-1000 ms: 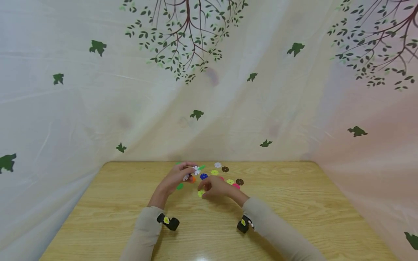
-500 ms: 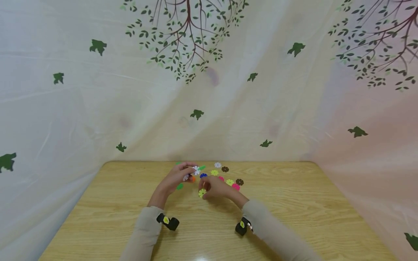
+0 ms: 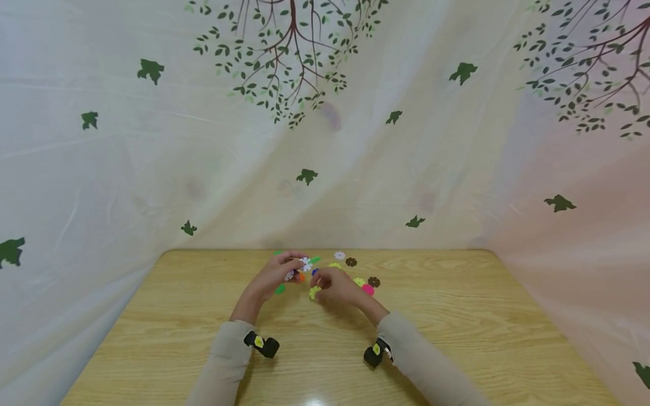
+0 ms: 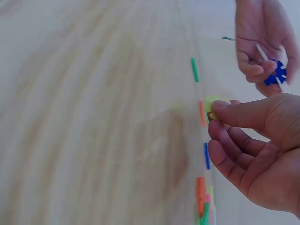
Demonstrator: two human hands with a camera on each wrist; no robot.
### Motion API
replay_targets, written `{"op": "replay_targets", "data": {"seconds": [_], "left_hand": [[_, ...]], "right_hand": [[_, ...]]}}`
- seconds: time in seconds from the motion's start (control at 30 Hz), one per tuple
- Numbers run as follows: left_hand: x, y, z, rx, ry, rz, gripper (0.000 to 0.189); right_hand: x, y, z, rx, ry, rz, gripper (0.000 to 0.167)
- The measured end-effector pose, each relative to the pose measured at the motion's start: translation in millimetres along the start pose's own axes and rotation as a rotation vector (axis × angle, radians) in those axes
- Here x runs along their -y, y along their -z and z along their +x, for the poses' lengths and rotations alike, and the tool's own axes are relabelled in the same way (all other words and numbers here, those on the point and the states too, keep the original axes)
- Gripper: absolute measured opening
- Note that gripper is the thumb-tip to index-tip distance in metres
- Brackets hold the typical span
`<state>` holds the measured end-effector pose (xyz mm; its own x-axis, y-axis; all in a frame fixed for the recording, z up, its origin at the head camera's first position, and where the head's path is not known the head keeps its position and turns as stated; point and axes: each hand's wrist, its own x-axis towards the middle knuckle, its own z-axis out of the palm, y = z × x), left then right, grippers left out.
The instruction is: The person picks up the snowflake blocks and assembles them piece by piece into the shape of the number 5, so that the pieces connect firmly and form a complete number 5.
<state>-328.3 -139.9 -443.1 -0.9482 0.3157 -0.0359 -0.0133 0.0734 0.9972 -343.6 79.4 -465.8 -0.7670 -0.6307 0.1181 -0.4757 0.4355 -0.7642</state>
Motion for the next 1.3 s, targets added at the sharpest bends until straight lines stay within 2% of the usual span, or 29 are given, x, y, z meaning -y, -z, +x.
{"op": "replay_targets", "data": {"seconds": [0.23, 0.43, 0.73, 0.93, 1.3], "left_hand": [[0.8, -0.7, 0.9, -0.006, 0.005, 0.0, 0.037], [1.3, 0.1, 1.5, -0.008, 0.005, 0.007, 0.038], [1.1, -0.9, 1.6, -0.018, 0.006, 0.019, 0.035], [1.8, -0.6, 1.9, -0.02, 0.008, 0.024, 0.034], [-0.3, -1.8, 0.8, -0.039, 0.027, 0.014, 0.035]], "right_hand": [[3.7, 15.5, 2.3, -0.143, -0.012, 0.097, 0.017], [8.3, 29.9, 3.3, -0.283, -0.077, 0.174, 0.017], [16.3, 38.8, 5.4, -0.452, -0.008, 0.326, 0.02], [16.6, 36.8, 9.4, -0.478, 0.004, 0.38, 0.02], [18.6, 34.7, 5.4, -0.442, -0.011, 0.427, 0.022]]}}
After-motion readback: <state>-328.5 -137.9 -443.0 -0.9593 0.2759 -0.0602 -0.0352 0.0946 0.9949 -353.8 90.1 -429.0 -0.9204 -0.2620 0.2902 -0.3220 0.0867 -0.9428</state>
